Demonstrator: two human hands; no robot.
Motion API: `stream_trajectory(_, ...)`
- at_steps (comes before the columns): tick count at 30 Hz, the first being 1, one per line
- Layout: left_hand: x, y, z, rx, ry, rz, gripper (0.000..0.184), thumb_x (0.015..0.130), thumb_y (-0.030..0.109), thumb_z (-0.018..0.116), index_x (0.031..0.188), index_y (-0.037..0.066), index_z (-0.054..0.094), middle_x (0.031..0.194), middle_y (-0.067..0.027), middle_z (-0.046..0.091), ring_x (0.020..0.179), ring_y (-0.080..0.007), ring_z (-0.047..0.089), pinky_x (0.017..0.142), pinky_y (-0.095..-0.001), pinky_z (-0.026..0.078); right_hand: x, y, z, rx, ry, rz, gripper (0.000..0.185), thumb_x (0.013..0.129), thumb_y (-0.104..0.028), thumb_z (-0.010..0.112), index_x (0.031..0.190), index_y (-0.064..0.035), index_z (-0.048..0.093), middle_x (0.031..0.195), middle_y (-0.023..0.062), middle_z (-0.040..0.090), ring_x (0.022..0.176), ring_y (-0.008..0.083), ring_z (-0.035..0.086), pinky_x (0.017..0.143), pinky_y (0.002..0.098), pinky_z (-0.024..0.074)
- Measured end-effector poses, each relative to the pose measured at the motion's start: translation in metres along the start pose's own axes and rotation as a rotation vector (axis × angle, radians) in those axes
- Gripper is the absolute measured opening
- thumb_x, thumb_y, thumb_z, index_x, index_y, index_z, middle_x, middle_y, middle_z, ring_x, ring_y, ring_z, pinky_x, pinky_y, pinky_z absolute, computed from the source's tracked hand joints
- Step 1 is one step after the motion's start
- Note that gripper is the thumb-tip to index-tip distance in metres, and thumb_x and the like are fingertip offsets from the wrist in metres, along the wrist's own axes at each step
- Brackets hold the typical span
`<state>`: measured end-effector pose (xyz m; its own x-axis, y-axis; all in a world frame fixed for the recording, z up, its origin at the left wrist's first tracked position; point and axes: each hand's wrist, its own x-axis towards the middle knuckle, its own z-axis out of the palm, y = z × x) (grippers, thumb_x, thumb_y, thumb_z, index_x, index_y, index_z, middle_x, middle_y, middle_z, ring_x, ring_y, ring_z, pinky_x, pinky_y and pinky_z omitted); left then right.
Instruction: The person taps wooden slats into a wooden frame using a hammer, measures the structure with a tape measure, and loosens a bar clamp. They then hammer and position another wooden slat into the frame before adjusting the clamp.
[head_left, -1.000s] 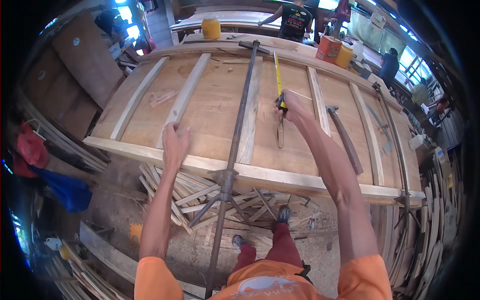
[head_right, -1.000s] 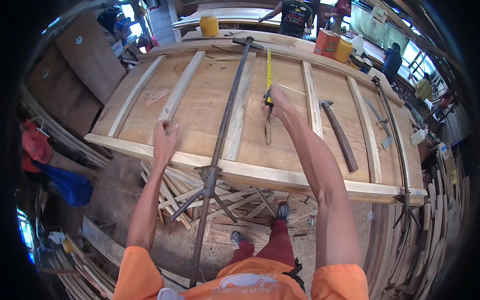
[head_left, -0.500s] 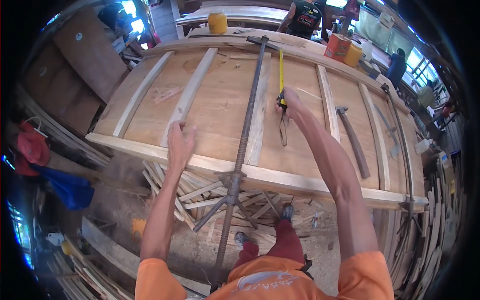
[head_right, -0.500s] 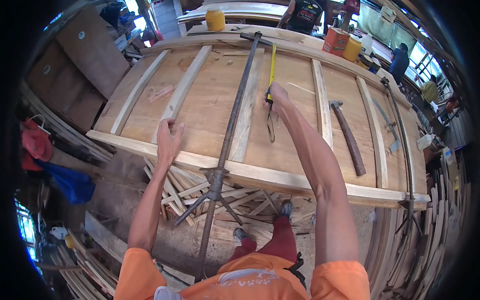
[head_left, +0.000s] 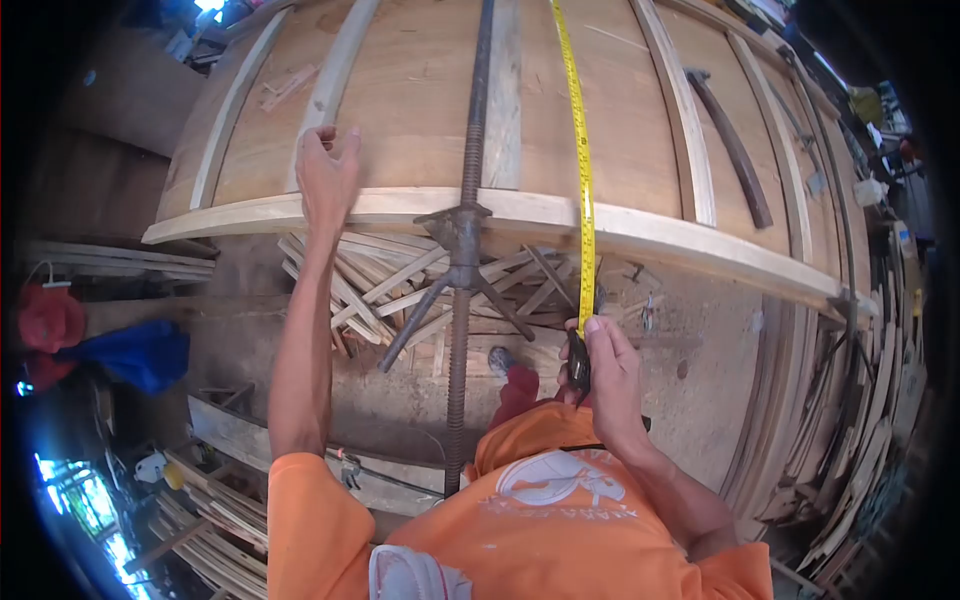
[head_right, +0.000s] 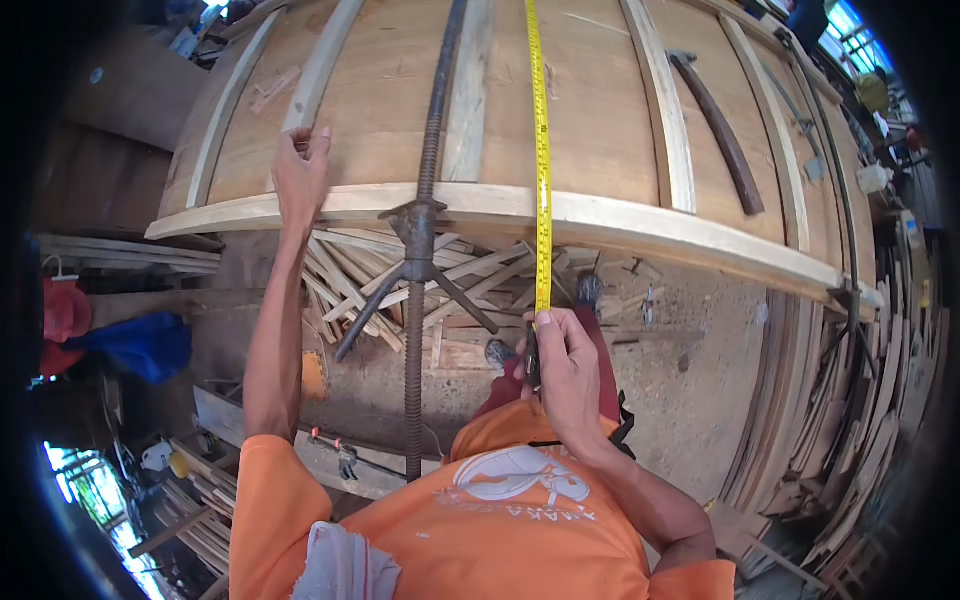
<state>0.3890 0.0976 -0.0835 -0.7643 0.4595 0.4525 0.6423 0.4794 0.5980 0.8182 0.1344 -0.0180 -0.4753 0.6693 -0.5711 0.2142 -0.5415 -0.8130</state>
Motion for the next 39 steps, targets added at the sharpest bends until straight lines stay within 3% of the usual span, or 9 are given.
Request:
stream_trajectory(8,0.002,0.002,0.001,0.019,0.0,0.014,0.049,0.097,0.038,0.074,0.116,-0.007,0.067,0.102,-0.0191,0.072,0.093,-0.0276,0.069,0.089,-0.0397,0.054,0.01,0.025,0.003,0.011,0.035,-0.077,0.032,0.112,-0.031,0.051,0.115,-0.0018,0.063,0.081,0.0028,0.061,0.062,0.0069,0.059,0.046,0.0232,0.0467)
stream_trajectory(10,0.003,0.003,-0.001,-0.028,-0.041,-0.048,0.05,0.095,0.036,0.074,0.117,-0.008,0.066,0.111,-0.0247,0.07,0.105,-0.0352,0.067,0.095,-0.0447,0.051,0.011,0.027,0.006,0.008,0.046,-0.093,0.032,0.112,-0.031,0.051,0.114,-0.0017,0.063,0.081,0.0025,0.061,0.061,0.0066,0.059,0.045,0.023,0.0464)
stream_trajectory(14,0.004,0.001,-0.001,-0.037,-0.04,-0.031,0.049,0.096,0.035,0.074,0.116,-0.009,0.067,0.109,-0.0248,0.07,0.103,-0.0353,0.067,0.094,-0.0446,0.051,0.011,0.029,0.011,-0.044,0.067,-0.115,0.03,0.111,-0.03,0.054,0.108,-0.0021,0.063,0.078,0.0013,0.06,0.058,0.0054,0.055,0.044,0.0225,0.0451)
stream_trajectory(16,0.005,-0.003,0.001,-0.012,0.005,0.032,0.046,0.097,0.035,0.074,0.113,-0.007,0.068,0.1,-0.0184,0.073,0.092,-0.0263,0.069,0.087,-0.0391,0.055,0.012,0.03,0.014,-0.048,0.081,-0.127,0.029,0.111,-0.03,0.055,0.106,-0.0023,0.062,0.077,0.0009,0.059,0.057,0.0051,0.053,0.044,0.0222,0.0446)
stream_trajectory(20,0.005,-0.003,0.001,-0.012,0.007,0.039,0.046,0.097,0.035,0.074,0.112,-0.007,0.068,0.1,-0.0188,0.073,0.092,-0.0265,0.07,0.087,-0.0394,0.055,0.012,0.035,0.015,-0.049,0.08,-0.151,0.028,0.111,-0.03,0.056,0.106,-0.0029,0.062,0.07,-0.0011,0.056,0.056,0.0047,0.052,0.044,0.0234,0.0454)
stream_trajectory(22,0.005,0.001,-0.001,-0.031,-0.044,-0.013,0.049,0.096,0.036,0.074,0.114,-0.009,0.067,0.106,-0.0251,0.07,0.1,-0.0359,0.068,0.093,-0.045,0.052,0.012,0.035,0.016,-0.045,0.074,-0.156,0.028,0.111,-0.03,0.057,0.108,-0.0028,0.062,0.068,-0.0017,0.055,0.055,0.0045,0.051,0.045,0.024,0.0457)
stream_trajectory(27,0.003,0.005,-0.001,-0.021,-0.044,-0.011,0.048,0.097,0.036,0.073,0.113,-0.009,0.067,0.105,-0.0248,0.071,0.098,-0.0357,0.068,0.091,-0.0453,0.053,0.01,0.037,0.019,-0.033,0.067,-0.138,0.033,0.108,-0.032,0.061,0.117,-0.0008,0.064,0.065,-0.0027,0.052,0.055,0.0052,0.052,0.046,0.026,0.0484)
stream_trajectory(39,-0.001,0.003,0.001,0.013,-0.024,-0.015,0.046,0.097,0.034,0.072,0.111,-0.009,0.067,0.106,-0.0259,0.071,0.099,-0.0376,0.069,0.091,-0.046,0.053,0.006,0.038,0.012,-0.015,0.019,-0.17,0.036,0.106,-0.033,0.063,0.116,0.0015,0.065,0.074,0.0029,0.063,0.061,0.0075,0.057,0.046,0.028,0.0559)
